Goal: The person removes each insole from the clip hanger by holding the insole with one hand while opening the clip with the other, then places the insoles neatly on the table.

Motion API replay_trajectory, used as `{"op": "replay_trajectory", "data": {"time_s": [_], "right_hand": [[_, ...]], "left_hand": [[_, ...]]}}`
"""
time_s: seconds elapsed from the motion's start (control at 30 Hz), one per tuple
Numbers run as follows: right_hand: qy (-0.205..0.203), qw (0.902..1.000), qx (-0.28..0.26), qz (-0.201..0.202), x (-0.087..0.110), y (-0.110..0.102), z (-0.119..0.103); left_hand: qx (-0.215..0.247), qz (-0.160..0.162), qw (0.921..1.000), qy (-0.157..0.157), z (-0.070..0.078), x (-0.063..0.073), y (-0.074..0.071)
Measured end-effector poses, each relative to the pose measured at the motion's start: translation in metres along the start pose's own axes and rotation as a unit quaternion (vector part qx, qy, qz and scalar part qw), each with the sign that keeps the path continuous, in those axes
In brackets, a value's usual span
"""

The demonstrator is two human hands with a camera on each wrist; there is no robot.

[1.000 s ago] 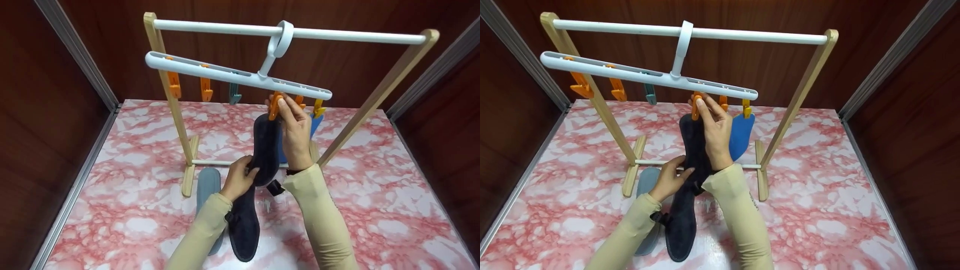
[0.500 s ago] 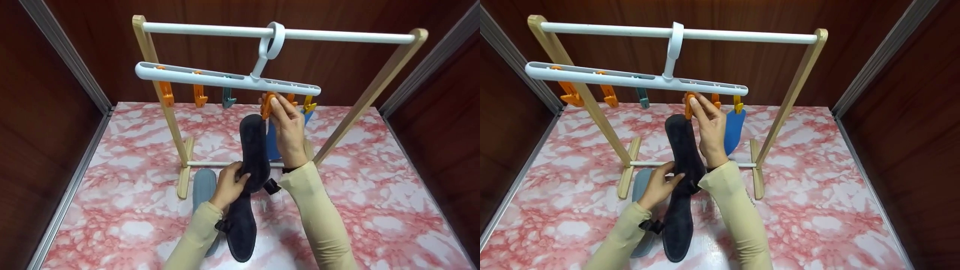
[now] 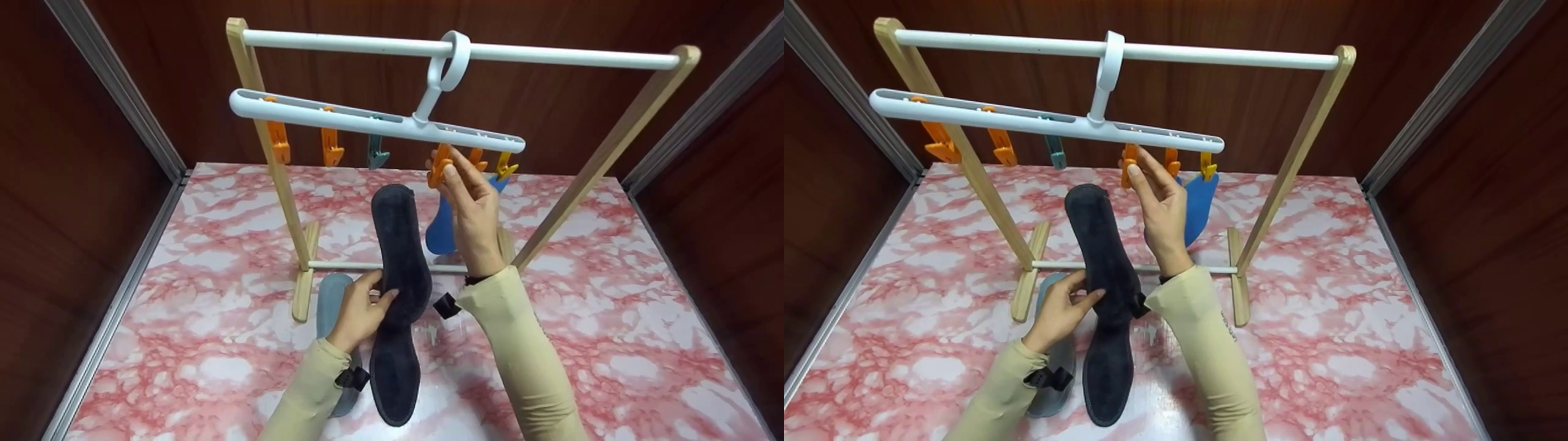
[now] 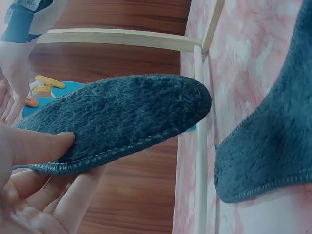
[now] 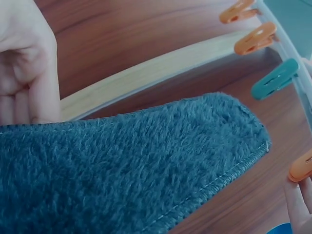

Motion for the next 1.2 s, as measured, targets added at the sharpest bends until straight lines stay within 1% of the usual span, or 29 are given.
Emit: {"op": "replay_trajectory", "data": {"time_s": [0.2,0.37,0.67,0.8,0.93,1.1,1.2], "right_hand": [[0.000,0.9995,-0.022,-0.022,0.002,-0.003,0.002],[0.004,0.9993,-0.027,-0.025,0.003,-0.006,0.003],[0.012,0.9987,-0.048,-0.014,0.006,-0.012,0.008],[0.008,0.9989,-0.043,-0.017,0.007,-0.014,0.011],[0.009,0.9993,-0.030,-0.020,0.007,-0.017,0.012],[0.030,0.9994,-0.019,0.000,0.009,-0.019,0.014],[0.044,0.9988,-0.019,0.005,0.010,-0.020,0.015]], "left_hand": [[-0.015,-0.002,0.9997,0.017,-0.002,0.002,-0.001],[-0.019,-0.007,0.9996,0.021,-0.003,0.004,-0.002],[-0.012,-0.023,0.9996,0.007,-0.004,0.012,-0.007],[0.006,-0.038,0.9992,-0.012,-0.006,0.016,-0.010],[0.010,-0.049,0.9986,-0.019,-0.009,0.021,-0.013],[-0.002,-0.054,0.9984,-0.014,-0.013,0.026,-0.015],[-0.004,-0.062,0.9979,-0.019,-0.016,0.028,-0.014]]}}
Point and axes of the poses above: each hand's wrist, its own x-axis away from the middle knuckle, its own y-axis out of the palm, z = x × y, the point moved 1 cm from there along -x, towards the middle knuckle, and after that the axes turned 3 degrees about -x, right-handed, at the moved point
